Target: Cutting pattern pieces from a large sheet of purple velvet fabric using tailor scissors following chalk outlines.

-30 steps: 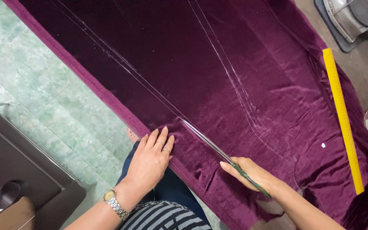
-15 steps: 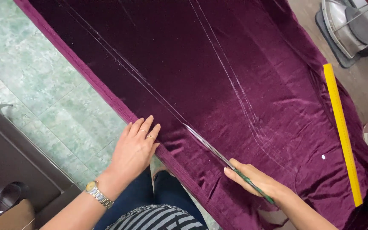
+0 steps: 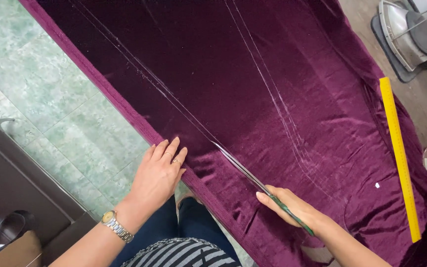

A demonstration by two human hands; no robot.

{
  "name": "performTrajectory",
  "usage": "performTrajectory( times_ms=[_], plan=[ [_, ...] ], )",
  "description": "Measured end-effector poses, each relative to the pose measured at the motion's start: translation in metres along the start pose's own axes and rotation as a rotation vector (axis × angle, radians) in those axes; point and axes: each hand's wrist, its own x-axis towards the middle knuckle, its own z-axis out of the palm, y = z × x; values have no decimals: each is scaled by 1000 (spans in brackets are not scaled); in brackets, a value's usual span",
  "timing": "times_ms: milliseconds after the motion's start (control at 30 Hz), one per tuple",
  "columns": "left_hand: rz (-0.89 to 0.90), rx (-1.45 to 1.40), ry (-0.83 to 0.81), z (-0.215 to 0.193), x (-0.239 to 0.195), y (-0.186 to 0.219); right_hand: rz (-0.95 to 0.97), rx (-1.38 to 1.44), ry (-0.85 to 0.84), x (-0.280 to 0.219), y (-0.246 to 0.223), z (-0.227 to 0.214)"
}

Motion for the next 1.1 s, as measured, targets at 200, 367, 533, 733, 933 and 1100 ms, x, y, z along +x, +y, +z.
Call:
performTrajectory(
  times_ms=[200, 367, 533, 733, 933, 1100],
  plan=[
    [3, -5, 6, 3, -1, 0, -41, 61, -24, -1, 0, -2],
    [8, 0, 1, -1, -1, -1, 82, 18, -93, -4, -24, -11],
    [12, 0, -11, -3, 0, -1, 69, 15, -68, 9, -32, -10],
    [20, 44, -4, -1, 0, -1, 18, -6, -19, 15, -33, -6],
    [25, 33, -5, 0, -1, -2, -19, 113, 20, 16, -27, 0],
    [51, 36, -19, 0, 1, -3, -48, 107, -37, 15, -34, -8]
  ],
)
